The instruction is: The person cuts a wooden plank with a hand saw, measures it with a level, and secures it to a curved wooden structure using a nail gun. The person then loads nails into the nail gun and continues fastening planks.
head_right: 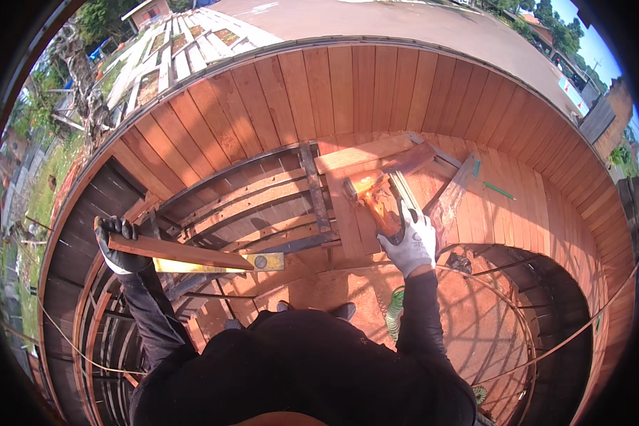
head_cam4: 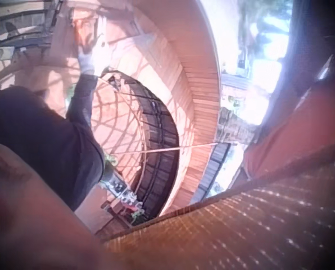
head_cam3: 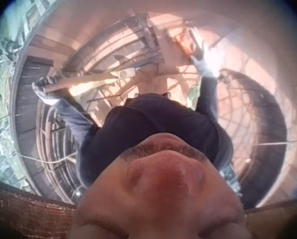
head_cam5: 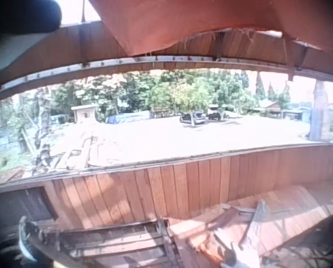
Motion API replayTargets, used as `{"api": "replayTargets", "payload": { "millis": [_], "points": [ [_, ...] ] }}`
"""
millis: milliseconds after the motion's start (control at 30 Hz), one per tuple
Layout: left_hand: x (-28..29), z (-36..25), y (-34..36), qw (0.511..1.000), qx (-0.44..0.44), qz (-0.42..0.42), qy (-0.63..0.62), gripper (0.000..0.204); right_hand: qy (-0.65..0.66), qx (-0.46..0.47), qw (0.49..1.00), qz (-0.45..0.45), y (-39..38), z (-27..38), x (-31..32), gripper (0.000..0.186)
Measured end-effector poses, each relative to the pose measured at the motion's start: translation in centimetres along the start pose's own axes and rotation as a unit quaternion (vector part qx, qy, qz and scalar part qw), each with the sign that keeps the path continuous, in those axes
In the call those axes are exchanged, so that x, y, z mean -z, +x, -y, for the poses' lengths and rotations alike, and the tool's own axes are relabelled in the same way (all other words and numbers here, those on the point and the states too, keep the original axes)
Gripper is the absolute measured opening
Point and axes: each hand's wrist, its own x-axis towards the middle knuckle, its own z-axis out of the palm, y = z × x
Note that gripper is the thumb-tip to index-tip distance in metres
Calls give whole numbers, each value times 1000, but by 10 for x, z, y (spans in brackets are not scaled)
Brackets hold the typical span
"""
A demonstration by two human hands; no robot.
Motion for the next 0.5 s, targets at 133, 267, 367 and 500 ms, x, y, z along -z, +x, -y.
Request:
{"api": "replayTargets", "payload": {
  "millis": [133, 267, 367, 500],
  "points": [
    [-29, 16, -6, 970, 140, -11, -200, 27, 218, 238, 942, 91, -11, 95, -28, 104],
    [-33, 29, -8, 956, 157, -33, -244, 34, 393, 226, 881, 131, -29, 174, -66, 84],
    [23, 32, -6, 954, 181, -38, -236, 29, 486, 214, 827, 184, -30, 193, -90, 42],
    [100, 35, -12, 979, 177, -68, -68, 12, 625, 60, 736, 252, -40, 222, -98, 36]
  ]
}}
